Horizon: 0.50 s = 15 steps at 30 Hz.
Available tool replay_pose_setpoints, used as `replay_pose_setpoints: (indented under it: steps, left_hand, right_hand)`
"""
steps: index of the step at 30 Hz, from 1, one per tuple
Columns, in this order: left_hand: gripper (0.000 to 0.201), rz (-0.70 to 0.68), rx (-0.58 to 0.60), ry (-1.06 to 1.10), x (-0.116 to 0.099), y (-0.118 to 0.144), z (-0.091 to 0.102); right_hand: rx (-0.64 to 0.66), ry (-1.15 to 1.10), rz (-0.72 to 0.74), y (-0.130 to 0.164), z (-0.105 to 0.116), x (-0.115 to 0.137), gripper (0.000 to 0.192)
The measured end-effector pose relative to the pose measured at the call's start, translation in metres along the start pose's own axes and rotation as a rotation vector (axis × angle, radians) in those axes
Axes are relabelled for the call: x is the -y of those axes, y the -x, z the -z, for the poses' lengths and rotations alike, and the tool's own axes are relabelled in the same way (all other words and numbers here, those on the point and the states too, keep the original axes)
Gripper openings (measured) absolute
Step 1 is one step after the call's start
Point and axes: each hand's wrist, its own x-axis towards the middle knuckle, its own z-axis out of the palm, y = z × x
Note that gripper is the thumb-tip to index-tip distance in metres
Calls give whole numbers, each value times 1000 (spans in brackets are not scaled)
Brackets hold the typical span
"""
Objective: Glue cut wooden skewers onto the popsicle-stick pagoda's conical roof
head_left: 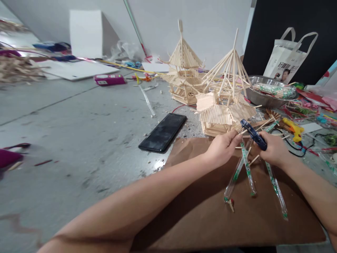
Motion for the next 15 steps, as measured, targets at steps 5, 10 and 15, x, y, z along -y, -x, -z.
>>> replay_pose_setpoints:
  steps: [5,10,15]
  left_hand:
    - [17,-3,-105,-46,1,1,-2]
    - [21,-62,-80,108,5,-1,-4]
    - [22,-60,6,276,2,-4,0]
  right_hand:
    - [72,28,-55,-1,0,9,31]
    - [88,-37,-22,0,-2,10,35]
    - [1,-92,63,1,-4,5,32]
